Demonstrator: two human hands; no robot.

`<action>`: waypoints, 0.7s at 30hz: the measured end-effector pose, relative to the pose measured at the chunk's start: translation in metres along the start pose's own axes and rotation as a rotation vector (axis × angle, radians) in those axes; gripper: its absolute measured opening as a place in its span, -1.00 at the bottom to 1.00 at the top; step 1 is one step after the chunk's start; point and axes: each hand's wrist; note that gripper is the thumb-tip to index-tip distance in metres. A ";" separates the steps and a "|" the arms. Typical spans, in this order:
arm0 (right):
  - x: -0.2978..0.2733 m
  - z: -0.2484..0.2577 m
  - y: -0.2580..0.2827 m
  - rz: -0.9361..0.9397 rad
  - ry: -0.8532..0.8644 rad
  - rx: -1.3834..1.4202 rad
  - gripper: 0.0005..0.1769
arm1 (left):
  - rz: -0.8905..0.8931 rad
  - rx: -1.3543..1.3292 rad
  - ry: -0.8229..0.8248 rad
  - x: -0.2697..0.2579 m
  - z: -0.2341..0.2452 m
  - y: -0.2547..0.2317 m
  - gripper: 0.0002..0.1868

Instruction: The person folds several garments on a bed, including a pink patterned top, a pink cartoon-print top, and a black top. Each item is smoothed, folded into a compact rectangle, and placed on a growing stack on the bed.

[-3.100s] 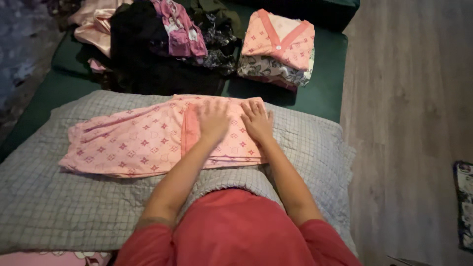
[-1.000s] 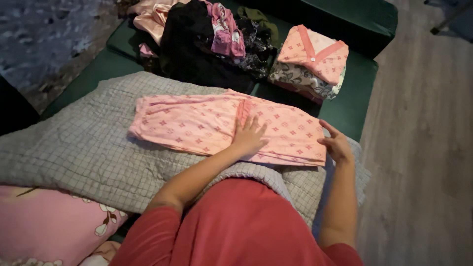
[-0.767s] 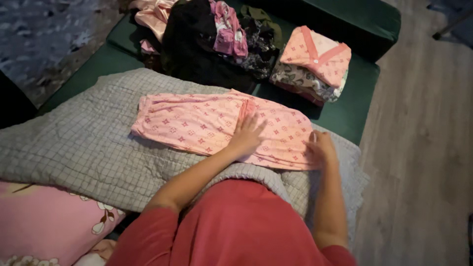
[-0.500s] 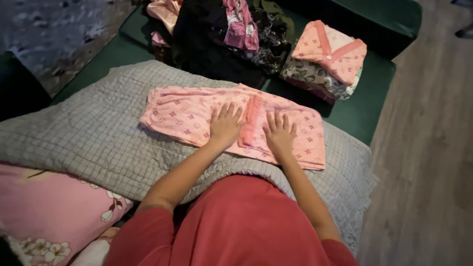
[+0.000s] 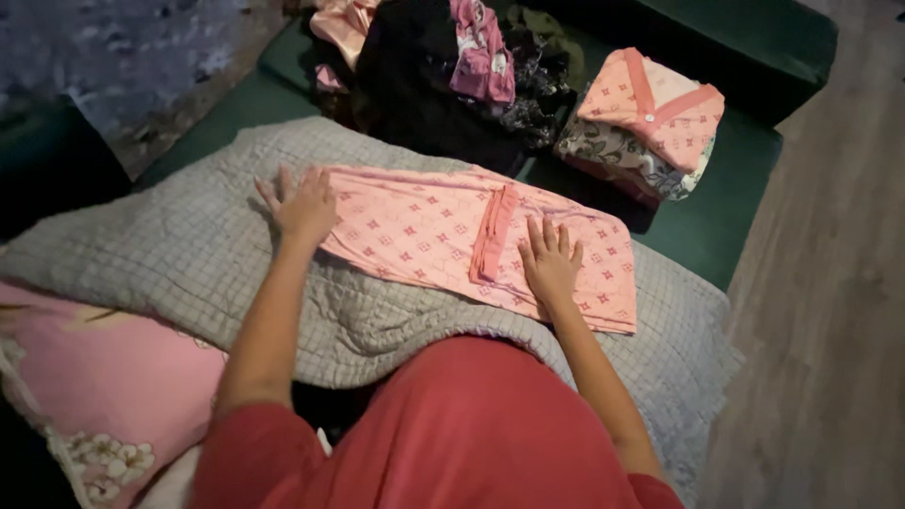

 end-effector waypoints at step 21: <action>-0.009 -0.002 -0.005 0.012 -0.033 0.029 -0.35 | -0.401 -0.087 0.051 0.008 -0.017 0.015 -0.42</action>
Point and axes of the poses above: each hand's wrist, its own x-axis towards the middle knuckle, its own z-axis out of the back of the hand, y = z × x, and after that the axes turned 15 degrees about -x, right-handed
